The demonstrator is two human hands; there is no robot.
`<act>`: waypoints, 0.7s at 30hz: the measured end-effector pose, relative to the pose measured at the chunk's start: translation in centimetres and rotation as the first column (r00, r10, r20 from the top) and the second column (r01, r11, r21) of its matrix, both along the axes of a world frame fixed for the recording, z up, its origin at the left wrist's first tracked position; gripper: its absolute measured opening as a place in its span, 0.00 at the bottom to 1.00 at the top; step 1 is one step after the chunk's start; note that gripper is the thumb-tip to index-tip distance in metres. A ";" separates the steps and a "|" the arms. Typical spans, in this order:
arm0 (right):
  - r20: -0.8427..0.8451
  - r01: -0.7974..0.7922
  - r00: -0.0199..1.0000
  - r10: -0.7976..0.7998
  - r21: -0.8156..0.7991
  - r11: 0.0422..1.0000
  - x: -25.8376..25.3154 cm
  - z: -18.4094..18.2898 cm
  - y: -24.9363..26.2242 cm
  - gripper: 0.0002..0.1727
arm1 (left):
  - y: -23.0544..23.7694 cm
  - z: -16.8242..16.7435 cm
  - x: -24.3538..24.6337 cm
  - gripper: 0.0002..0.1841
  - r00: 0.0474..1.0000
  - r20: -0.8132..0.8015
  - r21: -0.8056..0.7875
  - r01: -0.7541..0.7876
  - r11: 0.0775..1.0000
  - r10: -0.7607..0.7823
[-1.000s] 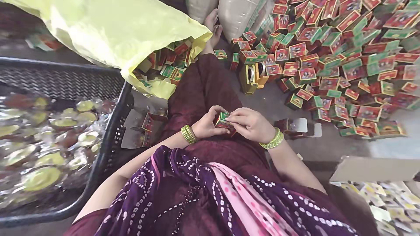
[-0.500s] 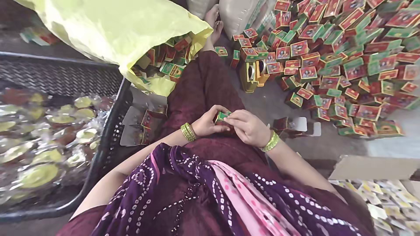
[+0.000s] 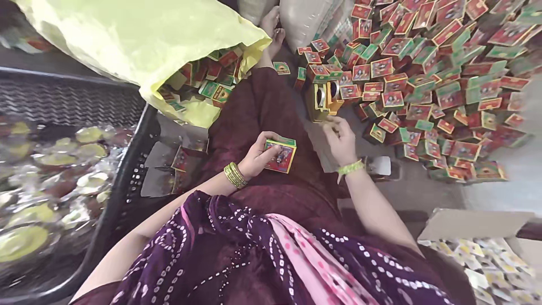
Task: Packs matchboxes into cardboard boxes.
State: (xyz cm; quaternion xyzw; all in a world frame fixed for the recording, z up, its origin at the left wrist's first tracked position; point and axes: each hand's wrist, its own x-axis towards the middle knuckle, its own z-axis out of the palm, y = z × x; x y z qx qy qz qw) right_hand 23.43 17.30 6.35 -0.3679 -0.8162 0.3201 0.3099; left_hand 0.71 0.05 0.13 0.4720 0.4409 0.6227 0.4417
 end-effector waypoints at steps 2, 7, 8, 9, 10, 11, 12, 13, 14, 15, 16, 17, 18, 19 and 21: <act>0.132 0.208 0.972 -0.194 -0.106 0.972 0.1 -1.4 5.3 0.23 | 0.1 0.0 -0.3 0.15 0.998 -0.035 0.007 -0.047 0.999 0.047; 0.367 0.337 0.897 -0.245 -0.210 0.918 -0.8 -6.5 16.4 0.30 | 0.4 0.2 -0.6 0.16 0.997 -0.062 0.025 -0.052 0.998 0.054; 0.399 0.339 0.887 -0.233 -0.219 0.915 -1.3 -7.1 17.7 0.30 | 0.5 0.3 -0.7 0.16 0.996 -0.072 0.024 -0.052 0.998 0.053; 0.430 0.341 0.876 -0.219 -0.233 0.911 -1.9 -7.7 18.8 0.29 | 0.7 0.2 -0.8 0.17 0.996 -0.075 0.030 -0.050 0.998 0.052; 0.461 0.343 0.864 -0.203 -0.242 0.908 -2.4 -8.1 19.7 0.28 | 0.8 0.3 -0.9 0.17 0.996 -0.079 0.041 -0.046 0.998 0.049; 0.489 0.341 0.851 -0.191 -0.239 0.909 -2.9 -8.3 20.6 0.27 | 0.9 0.3 -1.0 0.17 0.996 -0.082 0.052 -0.041 0.998 0.045; 0.504 0.337 0.844 -0.183 -0.232 0.913 -3.4 -8.4 21.2 0.27 | 1.0 0.3 -1.0 0.17 0.995 -0.087 0.054 -0.037 0.998 0.042; 0.516 0.327 0.839 -0.175 -0.220 0.919 -3.7 -8.5 21.7 0.26 | 1.1 0.2 -1.1 0.17 0.995 -0.091 0.055 -0.035 0.998 0.040; 0.523 0.316 0.836 -0.166 -0.213 0.925 -4.1 -8.3 22.0 0.25 | 1.2 0.1 -1.2 0.17 0.995 -0.091 0.055 -0.037 0.998 0.042; 0.536 0.314 0.829 -0.162 -0.204 0.927 -4.5 -8.1 22.1 0.24 | 1.3 0.1 -1.2 0.16 0.995 -0.086 0.054 -0.035 0.998 0.039; 0.552 0.317 0.818 -0.162 -0.197 0.928 -4.8 -7.7 22.1 0.23 | 1.4 0.0 -1.3 0.16 0.996 -0.080 0.052 -0.032 0.998 0.036; 0.571 0.338 0.802 -0.177 -0.188 0.922 -5.1 -7.4 22.1 0.22 | 1.5 0.0 -1.4 0.16 0.997 -0.074 0.054 -0.029 0.998 0.033; 0.579 0.377 0.789 -0.208 -0.188 0.907 -5.3 -7.3 22.2 0.23 | 1.5 -0.1 -1.4 0.16 0.997 -0.074 0.056 -0.027 0.998 0.032; 0.563 0.418 0.791 -0.240 -0.210 0.884 -5.4 -7.2 22.1 0.24 | 1.5 0.0 -1.4 0.16 0.997 -0.075 0.053 -0.027 0.998 0.031; 0.505 0.477 0.813 -0.289 -0.293 0.829 -5.2 -6.3 21.5 0.26 | 1.5 0.1 -1.4 0.16 0.997 -0.075 0.048 -0.025 0.999 0.029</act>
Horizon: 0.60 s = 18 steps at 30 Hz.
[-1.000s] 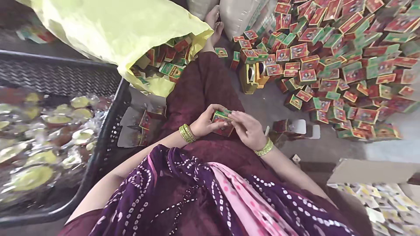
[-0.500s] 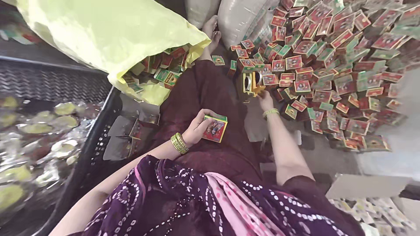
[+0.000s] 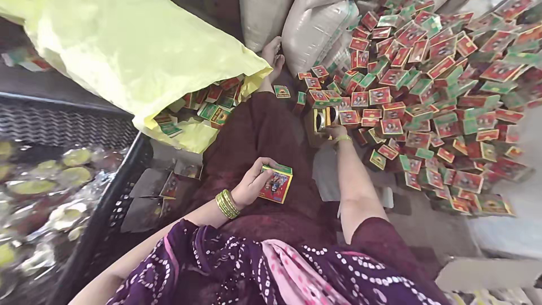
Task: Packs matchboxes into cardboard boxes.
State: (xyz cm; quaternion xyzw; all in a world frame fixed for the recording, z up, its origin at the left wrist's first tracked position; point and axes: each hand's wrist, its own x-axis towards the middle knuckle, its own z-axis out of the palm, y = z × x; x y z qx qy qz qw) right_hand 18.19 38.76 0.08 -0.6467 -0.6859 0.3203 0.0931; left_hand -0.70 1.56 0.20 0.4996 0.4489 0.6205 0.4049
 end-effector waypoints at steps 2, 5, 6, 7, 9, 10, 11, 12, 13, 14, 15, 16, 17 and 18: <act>-0.083 0.101 0.991 -0.106 -0.063 0.993 0.2 1.3 -1.3 0.30 | 0.0 -0.1 -0.1 0.16 1.000 0.000 0.013 0.004 1.000 -0.004; -0.108 0.218 0.967 -0.231 -0.123 0.968 1.2 2.3 -3.3 0.32 | -0.1 -0.1 -0.1 0.16 1.000 -0.011 0.006 0.005 1.000 -0.004; -0.102 0.223 0.966 -0.237 -0.131 0.966 1.5 2.5 -4.0 0.31 | -0.1 -0.1 -0.1 0.16 1.000 -0.014 0.008 0.002 1.000 -0.002; -0.082 0.221 0.969 -0.231 -0.120 0.968 1.7 2.4 -4.8 0.31 | -0.1 -0.1 -0.1 0.16 1.000 -0.021 0.012 -0.001 1.000 0.001; -0.029 0.182 0.982 -0.186 -0.108 0.977 2.1 1.4 -5.4 0.30 | -0.1 -0.2 0.0 0.16 0.999 -0.033 0.019 -0.001 1.000 0.002; -0.012 0.158 0.987 -0.160 -0.106 0.982 2.2 0.8 -5.5 0.29 | -0.1 -0.2 0.1 0.16 0.999 -0.035 0.019 -0.002 1.000 0.003; 0.012 0.127 0.992 -0.126 -0.100 0.987 2.2 0.0 -5.3 0.29 | -0.2 -0.1 0.1 0.16 0.999 -0.035 0.012 -0.003 1.000 0.003; 0.012 0.110 0.994 -0.109 -0.090 0.990 2.1 -0.7 -5.2 0.29 | -0.3 0.0 0.2 0.16 1.000 -0.031 0.006 0.000 1.000 0.000; -0.003 0.103 0.995 -0.103 -0.071 0.992 2.0 -1.3 -5.1 0.29 | -0.4 0.0 0.2 0.15 1.000 -0.018 0.001 0.005 1.000 -0.005; -0.024 0.106 0.994 -0.107 -0.046 0.993 1.9 -1.7 -5.2 0.28 | -0.5 0.0 0.2 0.15 1.000 -0.004 -0.004 0.006 1.000 -0.006; 0.019 0.108 0.994 -0.108 -0.023 0.994 1.7 -1.6 -5.4 0.27 | -0.6 0.0 0.3 0.15 1.000 0.002 -0.005 0.003 1.000 -0.003; 0.118 0.101 0.988 -0.101 0.004 0.995 1.3 -0.9 -5.9 0.27 | -0.6 0.0 0.3 0.15 1.000 0.002 -0.001 -0.005 1.000 0.005; 0.211 0.089 0.973 -0.095 0.039 0.995 1.1 -0.4 -6.5 0.27 | -0.6 0.0 0.3 0.15 1.000 -0.003 0.008 -0.018 1.000 0.018; 0.254 0.076 0.963 -0.087 0.053 0.996 1.0 -0.1 -7.0 0.27 | -0.6 0.0 0.3 0.15 0.999 -0.011 0.017 -0.035 0.999 0.035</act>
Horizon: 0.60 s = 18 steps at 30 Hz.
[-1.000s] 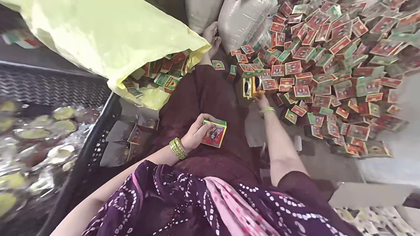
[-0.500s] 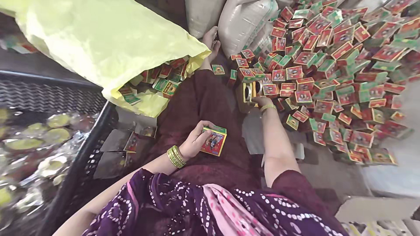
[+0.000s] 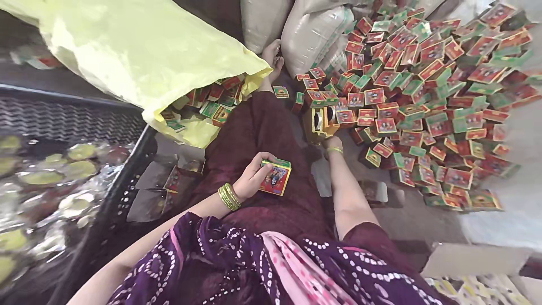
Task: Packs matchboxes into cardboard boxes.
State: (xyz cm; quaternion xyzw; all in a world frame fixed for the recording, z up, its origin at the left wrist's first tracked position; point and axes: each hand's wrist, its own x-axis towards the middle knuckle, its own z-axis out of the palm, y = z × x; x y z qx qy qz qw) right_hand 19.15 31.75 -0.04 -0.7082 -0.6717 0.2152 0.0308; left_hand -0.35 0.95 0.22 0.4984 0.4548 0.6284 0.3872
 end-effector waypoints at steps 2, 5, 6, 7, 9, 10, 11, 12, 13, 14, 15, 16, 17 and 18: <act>-0.077 -0.064 0.995 0.061 -0.029 0.998 -0.3 1.0 -0.5 0.22 | 0.1 0.0 0.0 0.16 0.999 -0.020 0.021 -0.044 0.999 0.044; -0.516 -0.212 0.837 0.179 -0.004 0.977 -1.1 2.7 -3.3 0.17 | 0.3 -0.3 -0.1 0.16 0.992 -0.062 0.053 -0.109 0.993 0.112; -0.655 -0.250 0.733 0.181 -0.012 0.968 -1.5 3.9 -5.4 0.17 | 0.4 -0.4 0.0 0.15 0.989 -0.068 0.048 -0.126 0.991 0.129; -0.764 -0.289 0.624 0.167 -0.026 0.957 -2.0 5.4 -8.0 0.16 | 0.4 -0.4 0.0 0.14 0.988 -0.070 0.032 -0.137 0.990 0.139; -0.904 -0.380 0.402 0.147 -0.019 0.925 -2.5 8.0 -13.2 0.12 | 0.4 -0.3 0.2 0.13 0.987 -0.065 0.012 -0.147 0.989 0.147; -0.935 -0.425 0.323 0.146 -0.006 0.905 -2.6 8.9 -15.4 0.08 | 0.4 -0.3 0.3 0.13 0.986 -0.072 0.003 -0.153 0.988 0.153; -0.946 -0.462 0.286 0.155 0.005 0.887 -2.8 9.5 -17.3 0.07 | 0.4 -0.2 0.3 0.14 0.983 -0.090 0.001 -0.162 0.987 0.162; -0.951 -0.485 0.267 0.158 0.009 0.875 -3.1 9.8 -18.8 0.08 | 0.3 -0.1 0.4 0.15 0.979 -0.112 0.011 -0.171 0.985 0.171; -0.951 -0.495 0.272 0.149 -0.005 0.869 -3.3 9.8 -20.0 0.08 | 0.2 -0.1 0.4 0.17 0.974 -0.135 0.025 -0.180 0.983 0.181; -0.948 -0.491 0.292 0.127 -0.035 0.871 -3.6 9.7 -20.8 0.08 | 0.1 -0.1 0.4 0.18 0.970 -0.153 0.041 -0.185 0.982 0.189; -0.941 -0.481 0.326 0.094 -0.080 0.873 -3.9 9.5 -21.3 0.08 | 0.0 -0.1 0.4 0.19 0.968 -0.161 0.059 -0.183 0.981 0.191; -0.933 -0.463 0.356 0.048 -0.131 0.877 -4.1 9.2 -21.7 0.09 | -0.1 -0.3 0.4 0.20 0.970 -0.159 0.071 -0.176 0.982 0.185; -0.926 -0.436 0.378 0.000 -0.178 0.882 -4.4 8.9 -21.9 0.12 | -0.2 -0.4 0.4 0.20 0.973 -0.152 0.071 -0.165 0.984 0.175; -0.917 -0.414 0.396 -0.034 -0.212 0.885 -4.7 8.7 -22.0 0.16 | -0.3 -0.4 0.4 0.21 0.976 -0.143 0.065 -0.157 0.985 0.165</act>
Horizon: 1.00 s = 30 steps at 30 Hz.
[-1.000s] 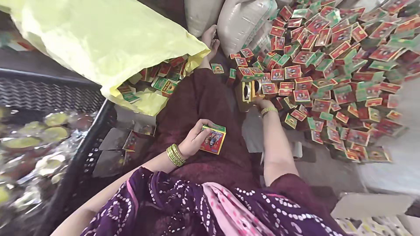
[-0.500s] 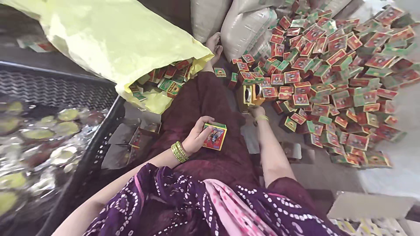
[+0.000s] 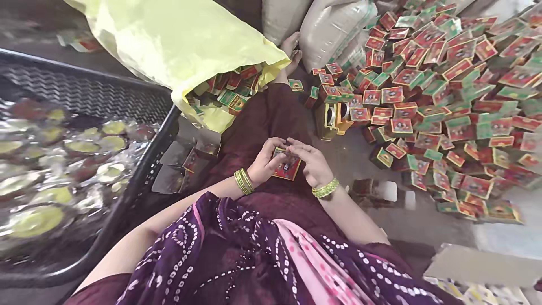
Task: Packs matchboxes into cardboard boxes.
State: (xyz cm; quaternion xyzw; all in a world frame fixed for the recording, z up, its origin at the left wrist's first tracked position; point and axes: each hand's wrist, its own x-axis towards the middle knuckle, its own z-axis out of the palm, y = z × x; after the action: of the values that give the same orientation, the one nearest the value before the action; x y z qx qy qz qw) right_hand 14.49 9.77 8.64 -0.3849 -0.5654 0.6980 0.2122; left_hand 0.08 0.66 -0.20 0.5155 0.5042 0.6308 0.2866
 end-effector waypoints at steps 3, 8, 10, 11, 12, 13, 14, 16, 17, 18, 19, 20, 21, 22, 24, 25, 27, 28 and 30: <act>0.009 0.030 1.000 -0.030 0.005 1.000 -0.3 -0.9 0.0 0.15 | -0.2 0.4 0.4 0.21 0.999 0.044 -0.013 -0.001 1.000 0.002; 0.105 0.060 0.992 -0.069 0.080 0.995 -0.6 -1.1 0.1 0.24 | -0.5 0.7 0.5 0.32 0.999 -0.042 0.040 -0.033 0.999 0.034; 0.158 0.064 0.984 -0.081 0.111 0.992 -0.6 -0.8 0.8 0.44 | -0.6 0.7 0.6 0.38 0.993 -0.111 0.089 -0.015 0.996 0.025; 0.162 0.056 0.983 -0.081 0.154 0.986 -0.4 -0.6 1.2 0.48 | -0.7 0.6 0.6 0.41 0.992 -0.126 0.107 -0.010 0.994 0.024; 0.161 0.002 0.986 -0.039 0.225 0.974 -0.2 -0.5 1.5 0.45 | -0.8 0.6 0.6 0.43 0.992 -0.125 0.117 -0.011 0.993 0.026; 0.178 -0.112 0.982 0.061 0.293 0.950 0.3 -0.4 1.8 0.41 | -0.8 0.4 0.5 0.43 0.995 -0.101 0.123 -0.012 0.992 0.024; 0.229 -0.269 0.953 0.200 0.332 0.904 0.8 0.0 2.0 0.37 | -0.8 0.2 0.4 0.42 0.998 -0.060 0.128 -0.012 0.992 0.020; 0.416 -0.533 0.826 0.381 0.354 0.768 1.6 0.7 2.6 0.35 | -0.6 -0.1 0.2 0.39 0.998 0.053 0.099 -0.024 0.995 0.019; 0.497 -0.591 0.771 0.399 0.323 0.739 1.9 1.1 3.1 0.35 | -0.5 0.0 0.3 0.38 0.994 0.109 0.055 -0.035 0.998 0.029; 0.555 -0.606 0.731 0.396 0.263 0.750 2.1 1.9 3.8 0.34 | -0.3 0.0 0.2 0.37 0.989 0.141 0.009 -0.038 0.999 0.037; 0.591 -0.578 0.718 0.367 0.213 0.788 2.3 3.0 5.1 0.33 | -0.2 0.1 0.2 0.37 0.987 0.153 -0.040 -0.041 0.998 0.047; 0.604 -0.504 0.739 0.298 0.203 0.839 2.7 4.7 7.0 0.30 | -0.1 0.1 0.2 0.37 0.985 0.163 -0.090 -0.051 0.995 0.065; 0.575 -0.381 0.800 0.172 0.266 0.886 3.4 6.9 9.4 0.27 | 0.0 0.2 0.2 0.37 0.983 0.168 -0.127 -0.057 0.990 0.078; 0.450 -0.176 0.893 -0.020 0.389 0.904 4.1 9.6 11.9 0.24 | 0.0 0.2 0.2 0.36 0.984 0.158 -0.145 -0.054 0.988 0.077; -0.037 0.357 0.912 -0.410 0.565 0.744 5.8 15.4 17.5 0.27 | 0.1 0.2 0.2 0.35 0.989 0.138 -0.151 -0.034 0.988 0.055; -0.238 0.539 0.832 -0.501 0.559 0.630 7.0 18.3 20.6 0.35 | 0.1 0.2 0.3 0.36 0.990 0.131 -0.156 -0.024 0.987 0.045; -0.431 0.702 0.707 -0.561 0.520 0.485 9.2 23.1 24.3 0.44 | 0.1 0.5 0.4 0.36 0.991 0.126 -0.163 -0.019 0.986 0.040; -0.459 0.736 0.668 -0.585 0.521 0.432 10.0 24.4 25.1 0.44 | 0.2 0.5 0.3 0.35 0.992 0.121 -0.160 -0.022 0.987 0.041; -0.405 0.677 0.713 -0.573 0.612 0.410 11.0 24.2 24.6 0.43 | 0.3 0.6 0.2 0.34 0.991 0.126 -0.153 -0.023 0.988 0.043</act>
State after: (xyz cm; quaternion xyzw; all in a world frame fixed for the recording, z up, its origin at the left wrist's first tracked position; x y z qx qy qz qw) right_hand 25.53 34.36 32.83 -0.4036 -0.5910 0.3072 0.6273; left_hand 0.29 0.98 0.36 0.4421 0.5394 0.6274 0.3463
